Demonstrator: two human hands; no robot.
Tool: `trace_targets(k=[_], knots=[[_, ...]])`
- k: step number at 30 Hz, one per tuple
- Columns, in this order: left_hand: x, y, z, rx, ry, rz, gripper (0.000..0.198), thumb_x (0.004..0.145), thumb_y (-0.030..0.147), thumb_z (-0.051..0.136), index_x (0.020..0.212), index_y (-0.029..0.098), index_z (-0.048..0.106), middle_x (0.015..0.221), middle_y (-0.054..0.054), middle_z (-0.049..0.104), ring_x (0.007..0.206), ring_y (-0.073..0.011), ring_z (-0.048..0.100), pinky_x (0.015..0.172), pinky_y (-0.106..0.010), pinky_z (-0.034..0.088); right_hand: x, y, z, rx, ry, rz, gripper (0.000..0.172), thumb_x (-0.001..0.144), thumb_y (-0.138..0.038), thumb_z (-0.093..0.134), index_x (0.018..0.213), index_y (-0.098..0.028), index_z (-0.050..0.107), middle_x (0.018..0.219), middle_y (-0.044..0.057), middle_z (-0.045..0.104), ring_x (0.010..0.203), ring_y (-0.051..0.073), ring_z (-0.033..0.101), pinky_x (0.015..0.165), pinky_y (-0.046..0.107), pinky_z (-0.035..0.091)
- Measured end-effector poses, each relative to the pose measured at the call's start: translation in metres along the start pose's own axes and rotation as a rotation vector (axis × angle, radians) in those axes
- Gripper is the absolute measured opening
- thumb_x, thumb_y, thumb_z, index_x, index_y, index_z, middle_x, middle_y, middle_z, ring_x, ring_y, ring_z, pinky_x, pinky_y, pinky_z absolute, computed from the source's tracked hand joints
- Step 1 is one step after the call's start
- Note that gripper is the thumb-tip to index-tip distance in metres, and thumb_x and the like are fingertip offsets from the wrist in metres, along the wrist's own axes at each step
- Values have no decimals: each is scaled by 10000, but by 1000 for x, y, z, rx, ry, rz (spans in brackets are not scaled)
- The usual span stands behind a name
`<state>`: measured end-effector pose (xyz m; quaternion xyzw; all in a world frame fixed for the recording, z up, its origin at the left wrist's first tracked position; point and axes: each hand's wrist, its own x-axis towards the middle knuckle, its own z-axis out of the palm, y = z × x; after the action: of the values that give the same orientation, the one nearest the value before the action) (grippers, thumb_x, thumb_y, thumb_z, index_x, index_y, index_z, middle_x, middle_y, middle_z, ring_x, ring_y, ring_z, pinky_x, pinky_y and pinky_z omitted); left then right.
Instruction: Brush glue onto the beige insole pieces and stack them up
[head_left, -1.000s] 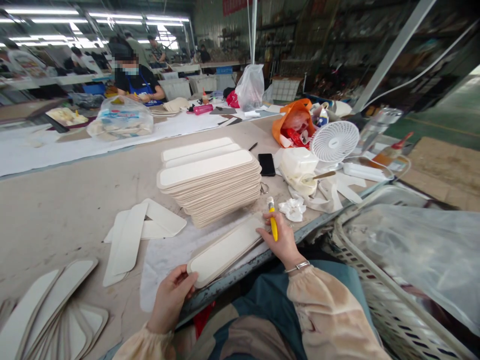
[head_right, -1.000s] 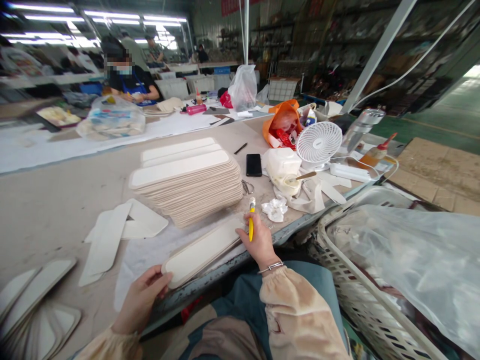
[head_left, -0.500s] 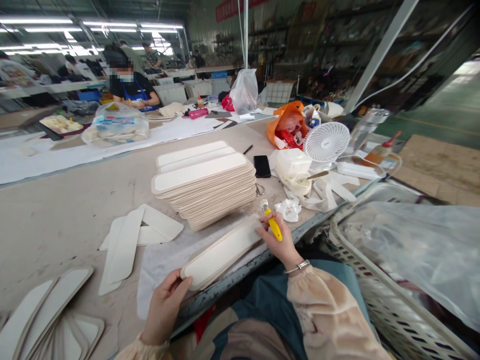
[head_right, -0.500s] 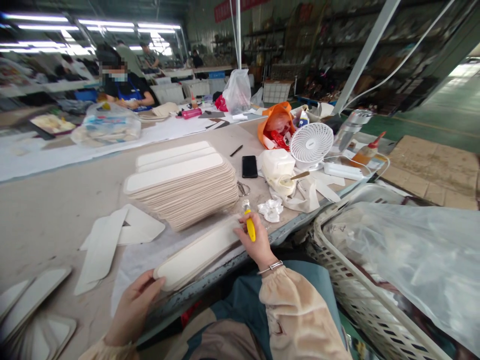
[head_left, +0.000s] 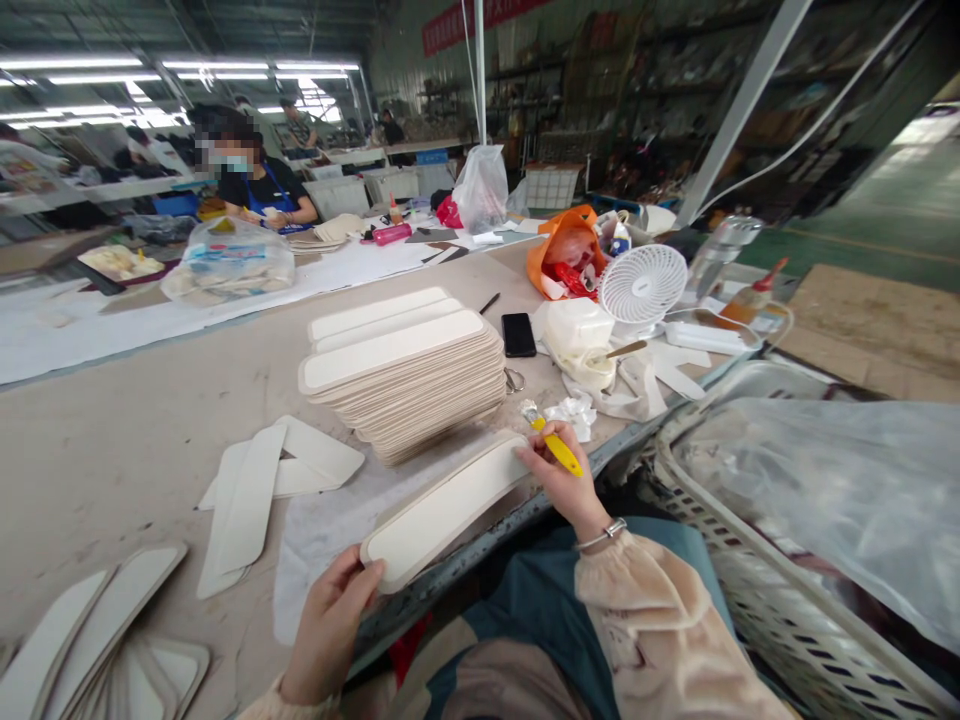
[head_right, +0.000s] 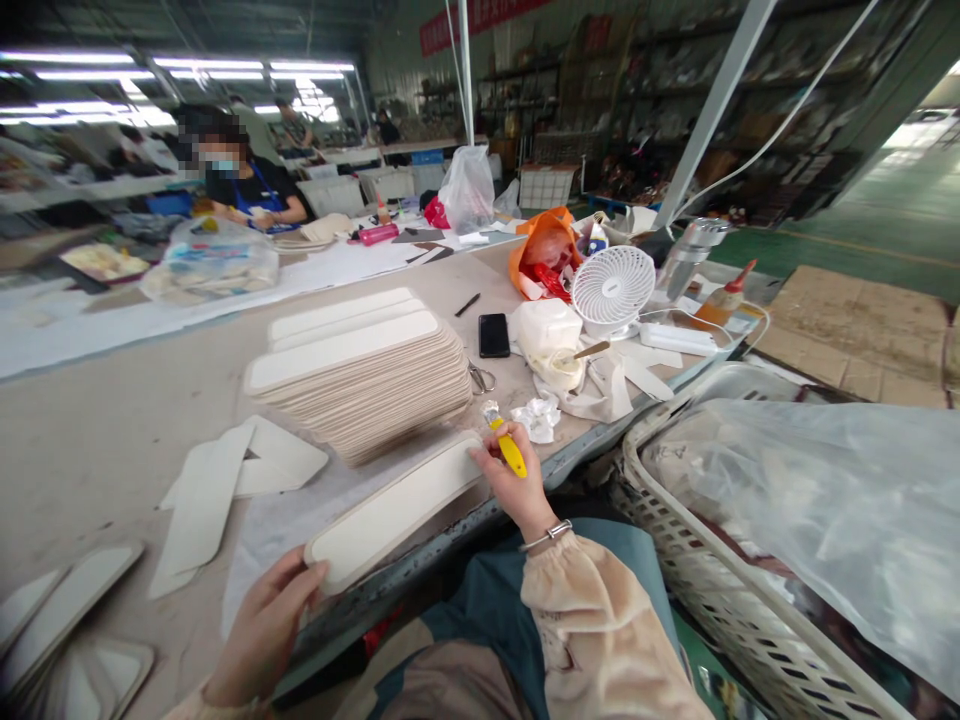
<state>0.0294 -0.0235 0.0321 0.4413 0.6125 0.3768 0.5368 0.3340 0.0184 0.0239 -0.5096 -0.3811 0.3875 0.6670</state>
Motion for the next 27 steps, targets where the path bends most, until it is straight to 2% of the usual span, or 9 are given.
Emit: trace_targets(k=[5,9,13,18,21,24,27], knots=[[-5,15,10,-301,-63,-85,311,667,301,728,935,151,684,821,-37,709,763,-191,633,653,-269,499,0,-9,-1,29,13,5,463,652,-315,792,922,-266,419,724,-67,568,620,124,548,598,254,458],[-9,27,16,-464,-117,-179,336,666,254,700,978,142,645,900,-77,720,791,-220,676,618,-285,539,1,-8,-6,18,49,-37,502,599,-313,829,929,-257,454,756,-59,590,652,127,578,635,266,482],[-11,30,15,-524,-213,-210,441,705,293,677,1117,151,605,959,-108,721,786,-220,700,612,-274,551,3,-3,-11,60,69,-38,533,559,-290,857,932,-260,477,758,-62,590,664,129,593,678,281,502],[-12,24,18,-439,-166,-132,436,664,259,760,1066,149,630,967,-78,717,812,-186,681,685,-273,556,2,-5,-14,59,72,-54,527,563,-243,854,932,-264,478,759,-65,588,685,127,594,687,273,509],[-10,22,17,-295,-85,16,330,691,289,749,979,158,657,915,-52,710,824,-185,661,747,-325,561,1,-8,-14,76,51,-78,534,553,-207,851,932,-263,479,757,-62,600,687,125,594,687,261,505],[-12,29,10,-40,34,362,155,739,279,710,845,174,671,893,-63,701,901,-221,658,845,-376,536,-1,-13,-14,118,5,-75,538,553,-191,838,937,-276,471,788,-53,625,716,144,616,760,319,522],[-19,41,1,79,68,713,49,774,222,676,781,190,639,955,-94,693,1011,-257,654,919,-421,505,-2,-17,-14,186,-51,-104,518,565,-166,819,925,-290,467,788,-59,634,796,164,639,928,430,484]])
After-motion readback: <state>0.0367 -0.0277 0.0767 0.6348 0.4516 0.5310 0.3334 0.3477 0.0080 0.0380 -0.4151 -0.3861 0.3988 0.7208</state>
